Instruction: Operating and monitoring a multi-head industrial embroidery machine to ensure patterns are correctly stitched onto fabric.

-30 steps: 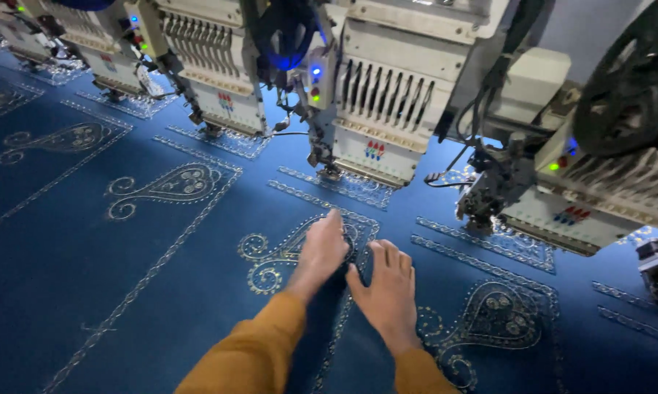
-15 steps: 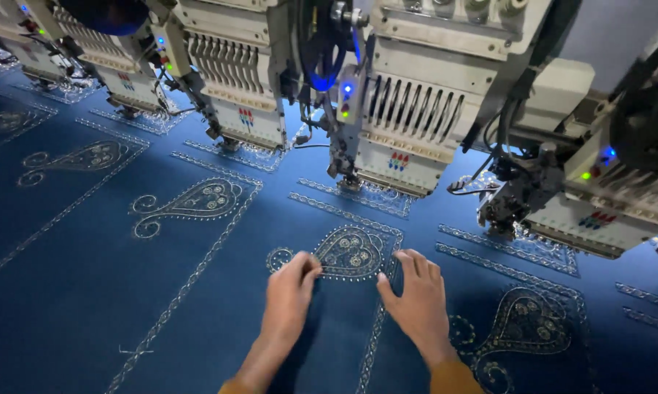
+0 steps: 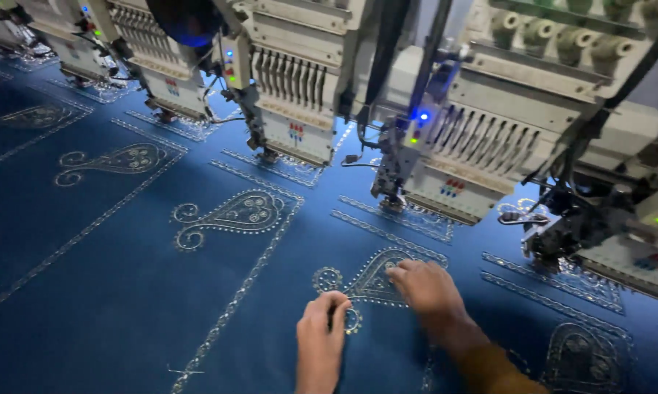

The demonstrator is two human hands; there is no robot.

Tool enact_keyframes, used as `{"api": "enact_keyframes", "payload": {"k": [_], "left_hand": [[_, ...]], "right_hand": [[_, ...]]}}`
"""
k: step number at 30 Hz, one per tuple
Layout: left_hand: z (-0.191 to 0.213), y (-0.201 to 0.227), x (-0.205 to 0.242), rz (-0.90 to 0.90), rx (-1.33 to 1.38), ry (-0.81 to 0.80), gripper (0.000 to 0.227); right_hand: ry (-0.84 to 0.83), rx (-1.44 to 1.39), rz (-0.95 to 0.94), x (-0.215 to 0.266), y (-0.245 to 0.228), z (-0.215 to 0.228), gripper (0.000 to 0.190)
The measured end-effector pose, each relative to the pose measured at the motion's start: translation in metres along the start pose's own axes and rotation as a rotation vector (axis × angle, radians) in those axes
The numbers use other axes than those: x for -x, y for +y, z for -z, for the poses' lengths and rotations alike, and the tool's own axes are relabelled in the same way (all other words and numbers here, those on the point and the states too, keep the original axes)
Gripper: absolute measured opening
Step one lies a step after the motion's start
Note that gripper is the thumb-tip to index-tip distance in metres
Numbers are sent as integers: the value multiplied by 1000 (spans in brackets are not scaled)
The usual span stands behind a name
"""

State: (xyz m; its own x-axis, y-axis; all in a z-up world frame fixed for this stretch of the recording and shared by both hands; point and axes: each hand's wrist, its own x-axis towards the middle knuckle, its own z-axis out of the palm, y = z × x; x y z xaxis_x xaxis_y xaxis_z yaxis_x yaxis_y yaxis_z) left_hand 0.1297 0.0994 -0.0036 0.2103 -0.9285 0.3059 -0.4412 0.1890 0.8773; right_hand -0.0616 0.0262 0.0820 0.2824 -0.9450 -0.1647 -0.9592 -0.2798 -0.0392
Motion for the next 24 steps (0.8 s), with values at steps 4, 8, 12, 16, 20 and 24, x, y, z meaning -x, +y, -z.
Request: {"api": "enact_keyframes", "payload": {"k": [4, 8, 12, 16, 20, 24], "left_hand": [[5, 4, -1, 13, 16, -6, 7], [11, 13, 0, 88, 35, -84, 9], [12, 17, 0, 93, 52, -69, 8], [18, 27, 0, 127, 41, -101, 10], [21, 32, 1, 122, 27, -103, 10], [19, 33, 3, 93, 33, -66, 10]], "right_hand": [[-125, 110, -2, -16, 3, -7, 31], [-9, 235, 143, -32, 18, -34, 26], [-61, 408, 153, -32, 3, -27, 16], [-167, 271, 107, -37, 13, -20, 21], [-275, -215, 154, -29, 32, -20, 22], [-152, -467, -19, -27, 56, -32, 15]]}}
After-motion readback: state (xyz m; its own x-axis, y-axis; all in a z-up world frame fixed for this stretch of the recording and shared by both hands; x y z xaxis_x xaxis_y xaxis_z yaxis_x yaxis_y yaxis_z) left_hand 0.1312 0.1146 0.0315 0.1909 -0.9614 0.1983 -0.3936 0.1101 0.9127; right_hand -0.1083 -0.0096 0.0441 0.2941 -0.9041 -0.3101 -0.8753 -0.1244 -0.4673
